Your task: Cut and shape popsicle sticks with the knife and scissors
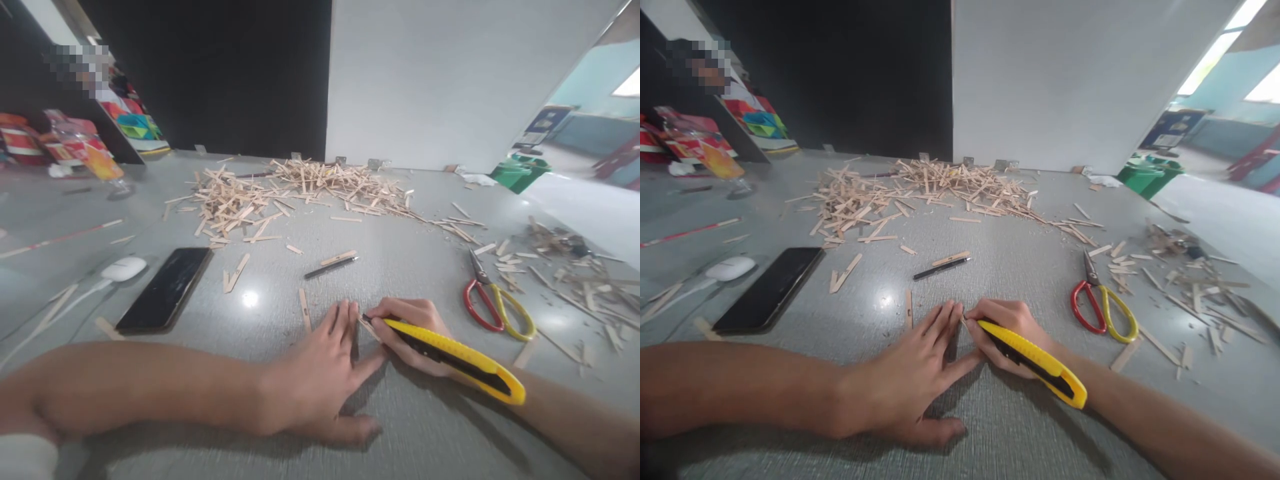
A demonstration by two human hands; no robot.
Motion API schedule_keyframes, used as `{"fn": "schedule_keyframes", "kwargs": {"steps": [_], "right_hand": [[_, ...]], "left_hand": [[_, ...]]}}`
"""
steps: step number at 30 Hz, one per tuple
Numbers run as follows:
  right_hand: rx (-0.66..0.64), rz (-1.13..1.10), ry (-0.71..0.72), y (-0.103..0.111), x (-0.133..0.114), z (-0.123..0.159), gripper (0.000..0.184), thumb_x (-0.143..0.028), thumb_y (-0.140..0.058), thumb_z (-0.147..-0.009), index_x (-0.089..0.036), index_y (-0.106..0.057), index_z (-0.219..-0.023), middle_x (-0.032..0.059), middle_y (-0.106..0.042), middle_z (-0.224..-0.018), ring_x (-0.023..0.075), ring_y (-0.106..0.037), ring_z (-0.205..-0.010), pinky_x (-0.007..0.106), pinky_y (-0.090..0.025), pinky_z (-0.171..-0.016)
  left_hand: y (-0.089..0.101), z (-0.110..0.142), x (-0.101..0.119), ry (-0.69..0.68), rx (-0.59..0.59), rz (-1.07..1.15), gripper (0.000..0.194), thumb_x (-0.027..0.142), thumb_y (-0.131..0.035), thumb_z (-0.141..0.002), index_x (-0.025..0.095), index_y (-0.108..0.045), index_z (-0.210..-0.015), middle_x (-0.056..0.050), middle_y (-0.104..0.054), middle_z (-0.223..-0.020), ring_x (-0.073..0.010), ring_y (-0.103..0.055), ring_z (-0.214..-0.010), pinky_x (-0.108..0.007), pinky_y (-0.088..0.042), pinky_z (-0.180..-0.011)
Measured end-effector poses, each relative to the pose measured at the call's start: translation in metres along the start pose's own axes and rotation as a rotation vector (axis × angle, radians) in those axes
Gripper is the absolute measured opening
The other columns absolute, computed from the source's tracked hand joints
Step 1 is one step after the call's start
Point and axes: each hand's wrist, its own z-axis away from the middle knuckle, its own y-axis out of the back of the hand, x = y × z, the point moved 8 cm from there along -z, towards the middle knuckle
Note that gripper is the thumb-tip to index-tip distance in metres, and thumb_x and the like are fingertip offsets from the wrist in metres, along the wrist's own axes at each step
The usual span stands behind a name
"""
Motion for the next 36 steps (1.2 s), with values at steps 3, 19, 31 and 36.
{"fn": "schedule_keyframes", "kwargs": {"steps": [3, 19, 31, 36], "right_hand": [[0.006, 0.011, 0.021, 0.001, -0.002, -0.001, 0.009, -0.019, -0.058, -0.1, -0.019, -0.067, -0.098, -0.0022, -0.065, -0.07, 0.0098, -0.058, -0.055, 0.022, -0.043, -0.054], [0.055, 0.08, 0.135, 0.003, -0.016, 0.0, 0.014, -0.017, -0.057, -0.1, -0.016, -0.063, -0.113, 0.0015, -0.067, -0.077, 0.0123, -0.063, -0.058, 0.023, -0.05, -0.054], [0.21, 0.133, 0.115, 0.014, -0.015, 0.007, 0.03, -0.013, -0.058, -0.101, -0.024, -0.063, -0.128, 0.0024, -0.072, -0.088, 0.0152, -0.068, -0.067, 0.027, -0.055, -0.061], [0.319, 0.189, 0.027, 0.017, -0.006, 0.007, 0.039, -0.013, -0.061, -0.099, -0.029, -0.057, -0.134, 0.0047, -0.077, -0.106, 0.0211, -0.072, -0.095, 0.035, -0.057, -0.087]], "left_hand": [[0.0, 0.0, 0.0, -0.003, 0.001, 0.001, 0.094, 0.074, -0.042, -0.097, 0.014, -0.021, -0.166, -0.031, -0.016, -0.169, -0.0544, -0.014, -0.155, -0.068, -0.017, -0.122], [-0.004, 0.003, -0.007, 0.073, -0.016, 0.061, 0.095, 0.08, -0.04, -0.094, 0.01, -0.037, -0.158, -0.031, -0.005, -0.17, -0.0546, 0.003, -0.155, -0.07, -0.011, -0.123], [0.007, 0.016, 0.005, 0.213, 0.157, -0.309, 0.067, 0.06, -0.041, -0.105, -0.001, -0.064, -0.124, -0.039, -0.042, -0.154, -0.0536, -0.036, -0.147, -0.066, -0.033, -0.119], [0.017, 0.019, 0.008, 0.269, 0.166, -0.633, 0.044, 0.013, -0.042, -0.1, -0.006, -0.065, -0.132, -0.034, -0.063, -0.137, -0.0453, -0.061, -0.131, -0.065, -0.045, -0.112]]}}
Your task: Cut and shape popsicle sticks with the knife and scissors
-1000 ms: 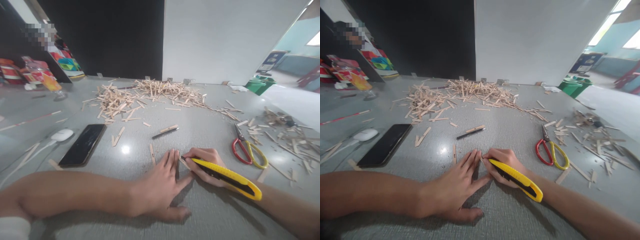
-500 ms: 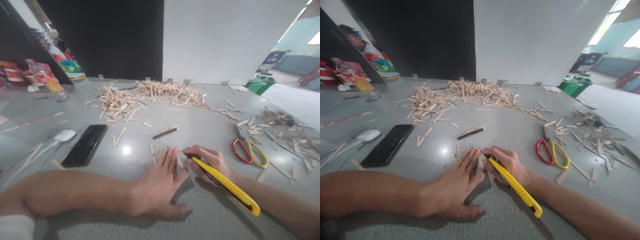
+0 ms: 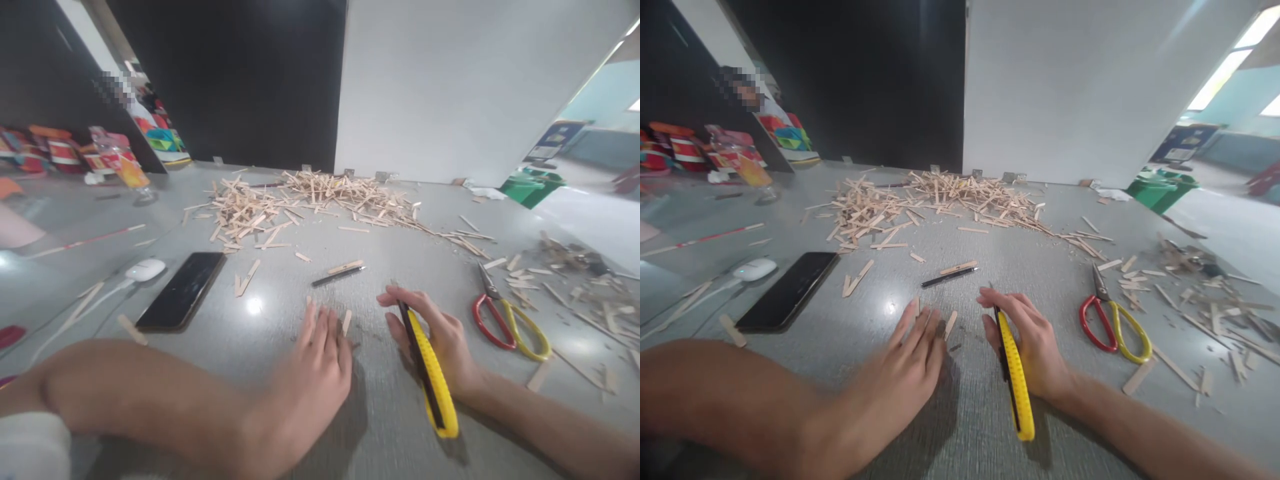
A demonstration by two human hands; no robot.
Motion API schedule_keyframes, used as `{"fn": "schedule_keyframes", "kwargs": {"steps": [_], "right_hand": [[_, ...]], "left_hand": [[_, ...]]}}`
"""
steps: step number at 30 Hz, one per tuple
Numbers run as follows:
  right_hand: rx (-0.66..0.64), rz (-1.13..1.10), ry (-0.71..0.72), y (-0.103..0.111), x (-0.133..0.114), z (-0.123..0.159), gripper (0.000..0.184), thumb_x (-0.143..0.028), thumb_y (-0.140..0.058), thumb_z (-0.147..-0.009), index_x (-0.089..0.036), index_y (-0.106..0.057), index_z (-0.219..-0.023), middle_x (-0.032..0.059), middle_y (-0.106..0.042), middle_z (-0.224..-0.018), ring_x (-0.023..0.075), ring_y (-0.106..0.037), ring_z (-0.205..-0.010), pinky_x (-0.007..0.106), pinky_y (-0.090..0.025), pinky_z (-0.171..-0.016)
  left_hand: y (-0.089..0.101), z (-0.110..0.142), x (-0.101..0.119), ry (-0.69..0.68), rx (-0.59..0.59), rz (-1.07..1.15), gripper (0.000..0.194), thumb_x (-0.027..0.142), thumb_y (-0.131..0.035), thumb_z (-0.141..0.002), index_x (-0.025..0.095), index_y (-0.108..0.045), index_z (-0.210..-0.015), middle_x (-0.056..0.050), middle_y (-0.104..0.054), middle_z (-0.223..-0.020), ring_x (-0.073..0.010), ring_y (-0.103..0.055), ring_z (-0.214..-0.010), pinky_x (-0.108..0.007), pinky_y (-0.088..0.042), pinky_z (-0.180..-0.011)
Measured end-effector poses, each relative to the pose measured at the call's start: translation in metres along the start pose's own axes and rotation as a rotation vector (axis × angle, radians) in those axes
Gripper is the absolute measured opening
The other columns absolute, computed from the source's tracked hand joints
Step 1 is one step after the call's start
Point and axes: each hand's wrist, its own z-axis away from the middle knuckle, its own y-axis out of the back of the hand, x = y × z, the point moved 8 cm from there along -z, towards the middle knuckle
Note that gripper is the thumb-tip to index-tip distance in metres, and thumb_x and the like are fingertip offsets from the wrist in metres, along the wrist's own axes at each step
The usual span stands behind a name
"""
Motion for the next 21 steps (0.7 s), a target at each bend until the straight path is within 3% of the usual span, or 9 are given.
{"fn": "schedule_keyframes", "kwargs": {"steps": [4, 9, 13, 18, 21], "right_hand": [[-0.011, 0.068, -0.087, -0.002, 0.01, 0.001, 0.046, -0.017, -0.059, -0.1, -0.031, -0.049, -0.143, 0.0074, -0.075, -0.127, 0.0258, -0.068, -0.111, 0.041, -0.055, -0.095], [-0.11, 0.168, -0.178, -0.008, 0.027, 0.005, 0.065, -0.008, -0.047, -0.097, -0.032, -0.035, -0.156, 0.0101, -0.064, -0.145, 0.0315, -0.06, -0.126, 0.052, -0.054, -0.1], [-0.138, 0.27, -0.246, -0.015, 0.045, 0.008, 0.08, 0.0, -0.043, -0.087, -0.024, -0.024, -0.161, 0.0166, -0.054, -0.154, 0.0356, -0.05, -0.14, 0.063, -0.047, -0.109], [-0.213, 0.414, -0.271, -0.027, 0.051, 0.006, 0.072, -0.003, -0.041, -0.095, -0.018, -0.02, -0.163, 0.0184, -0.057, -0.15, 0.0299, -0.054, -0.138, 0.056, -0.047, -0.113], [-0.279, 0.535, -0.266, -0.018, 0.052, -0.003, 0.068, -0.005, -0.048, -0.099, -0.017, -0.025, -0.162, 0.0172, -0.056, -0.151, 0.03, -0.051, -0.141, 0.058, -0.041, -0.118]], "left_hand": [[0.001, -0.004, -0.011, 0.022, -0.096, -0.05, 0.045, 0.008, -0.043, -0.094, -0.009, -0.069, -0.127, -0.034, -0.069, -0.128, -0.0449, -0.067, -0.123, -0.065, -0.046, -0.113], [0.003, -0.011, -0.018, 0.01, -0.117, -0.015, 0.037, 0.0, -0.05, -0.086, 0.001, -0.079, -0.109, -0.025, -0.079, -0.108, -0.0407, -0.073, -0.11, -0.064, -0.048, -0.111], [0.0, -0.015, -0.027, 0.03, -0.111, 0.021, 0.033, -0.003, -0.052, -0.086, 0.009, -0.08, -0.1, -0.017, -0.08, -0.096, -0.0348, -0.076, -0.098, -0.061, -0.049, -0.11], [0.003, -0.022, -0.044, 0.134, -0.111, 0.09, 0.031, -0.005, -0.051, -0.086, 0.013, -0.075, -0.095, -0.014, -0.078, -0.086, -0.0323, -0.076, -0.089, -0.06, -0.054, -0.1], [0.017, -0.026, -0.058, 0.193, -0.11, 0.183, 0.027, -0.002, -0.055, -0.087, 0.012, -0.071, -0.103, -0.013, -0.076, -0.083, -0.0309, -0.075, -0.084, -0.056, -0.055, -0.095]]}}
